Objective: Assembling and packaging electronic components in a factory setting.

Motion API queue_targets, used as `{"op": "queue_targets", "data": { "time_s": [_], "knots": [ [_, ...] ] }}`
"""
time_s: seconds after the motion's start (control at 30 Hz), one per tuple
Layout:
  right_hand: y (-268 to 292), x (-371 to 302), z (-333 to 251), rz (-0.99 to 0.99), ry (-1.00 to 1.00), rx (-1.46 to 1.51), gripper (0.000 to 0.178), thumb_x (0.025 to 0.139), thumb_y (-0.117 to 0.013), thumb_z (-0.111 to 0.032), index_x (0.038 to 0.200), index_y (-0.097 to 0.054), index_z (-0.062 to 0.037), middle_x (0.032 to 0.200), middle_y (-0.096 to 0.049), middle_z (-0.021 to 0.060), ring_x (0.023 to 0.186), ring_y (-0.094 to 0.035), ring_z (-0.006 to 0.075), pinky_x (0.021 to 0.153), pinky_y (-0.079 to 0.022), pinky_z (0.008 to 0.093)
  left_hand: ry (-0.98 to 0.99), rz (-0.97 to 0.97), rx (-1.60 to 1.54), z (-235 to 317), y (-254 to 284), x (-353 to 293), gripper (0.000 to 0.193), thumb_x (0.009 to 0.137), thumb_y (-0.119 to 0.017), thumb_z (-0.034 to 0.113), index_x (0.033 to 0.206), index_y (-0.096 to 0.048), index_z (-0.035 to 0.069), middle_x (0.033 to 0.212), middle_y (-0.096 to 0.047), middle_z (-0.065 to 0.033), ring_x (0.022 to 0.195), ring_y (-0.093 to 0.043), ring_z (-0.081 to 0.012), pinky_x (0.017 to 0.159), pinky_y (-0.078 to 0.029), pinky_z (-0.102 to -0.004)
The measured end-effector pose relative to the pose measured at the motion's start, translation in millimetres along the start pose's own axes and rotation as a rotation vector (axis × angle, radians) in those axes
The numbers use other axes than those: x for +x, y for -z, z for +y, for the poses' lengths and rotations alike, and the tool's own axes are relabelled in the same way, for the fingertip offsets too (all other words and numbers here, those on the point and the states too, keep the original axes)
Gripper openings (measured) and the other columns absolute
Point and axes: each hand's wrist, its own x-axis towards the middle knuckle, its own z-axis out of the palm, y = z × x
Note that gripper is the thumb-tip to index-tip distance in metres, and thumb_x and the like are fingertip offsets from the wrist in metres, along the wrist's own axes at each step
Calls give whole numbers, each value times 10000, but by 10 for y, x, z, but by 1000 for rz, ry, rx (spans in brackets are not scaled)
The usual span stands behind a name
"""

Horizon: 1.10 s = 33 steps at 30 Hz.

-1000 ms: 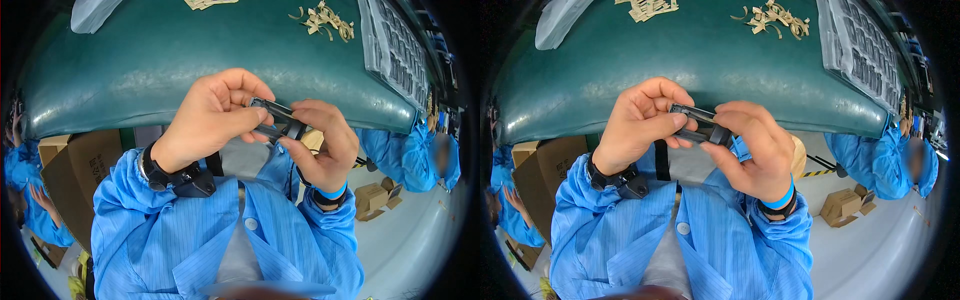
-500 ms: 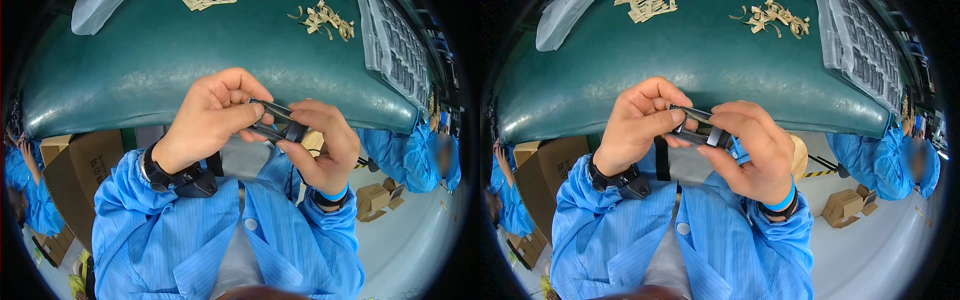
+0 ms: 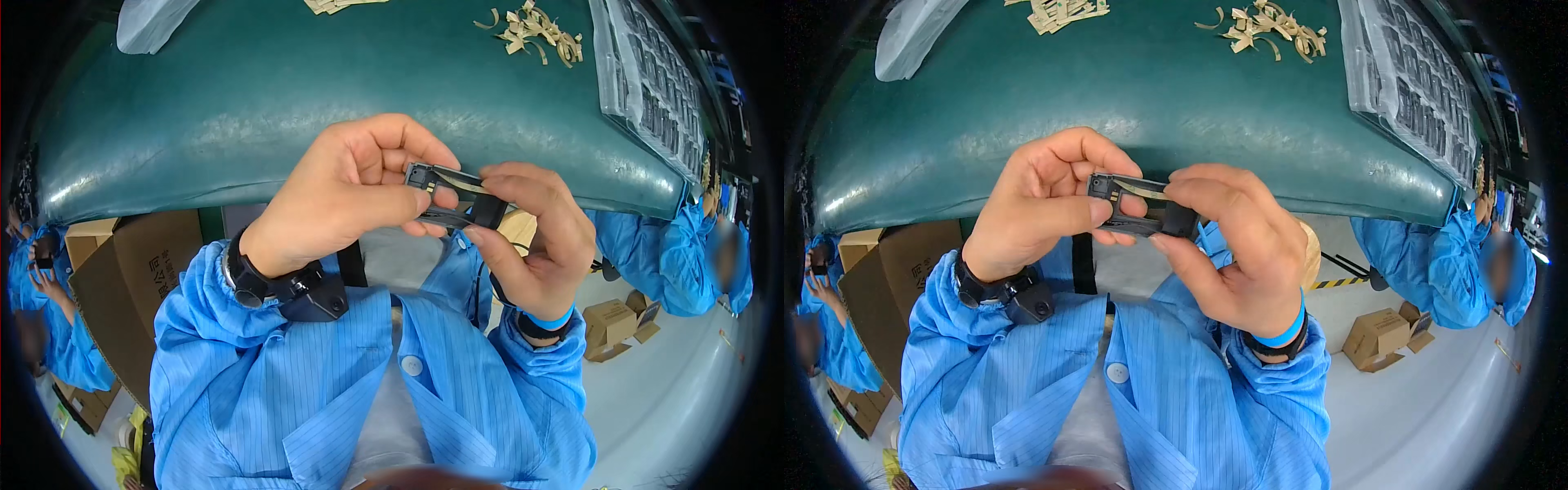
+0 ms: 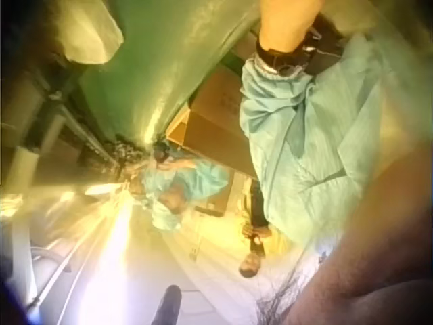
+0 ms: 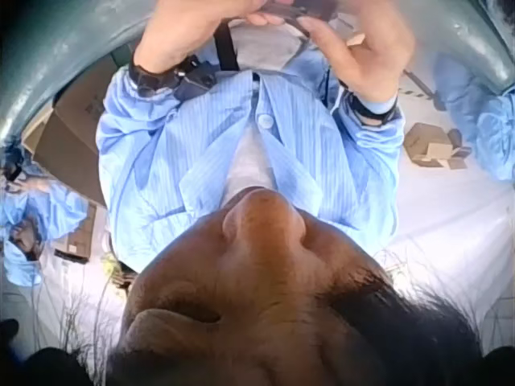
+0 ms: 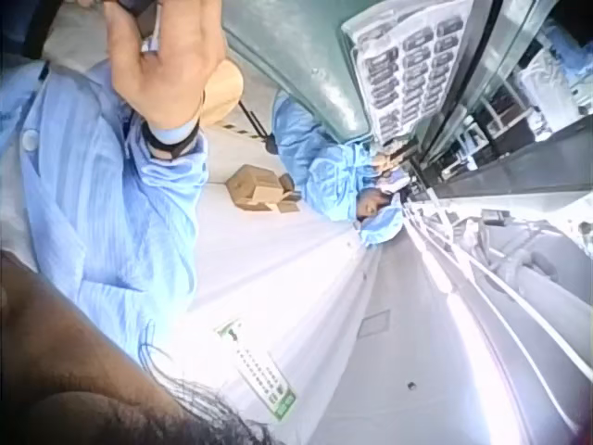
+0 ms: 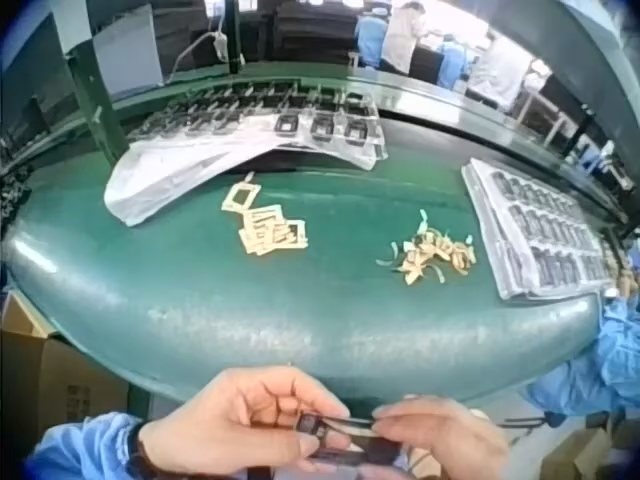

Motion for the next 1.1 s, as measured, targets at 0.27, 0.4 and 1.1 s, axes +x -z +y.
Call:
{"op": "queue_targets", "data": {
  "time_s": [0.27,0.4,1.1],
  "knots": [
    [-9,23,-64,-36,20,-33,354,628,-759,-16,954,-622,5,933,-630,149,758,-649,241,618,-513,287,35,-40,64,57,42,-7,305,772,-544,-101,1074,-529,-69,919,-652,-154,826,-666,-158,720,-577,-249],
    [-24,33,-72,-41,38,-33,353,626,-763,-18,948,-623,14,931,-624,148,756,-645,241,613,-516,291,43,-62,70,63,53,-10,304,783,-526,-104,1086,-528,-75,958,-641,-156,885,-659,-176,727,-575,-252],
    [-21,42,-143,-55,2,-17,338,645,-753,-27,941,-618,62,935,-626,206,845,-642,259,727,-509,309,20,-273,-46,76,182,9,547,693,-443,-67,1236,-476,-124,1165,-573,-259,1072,-603,-293,833,-548,-335]
  ]
}}
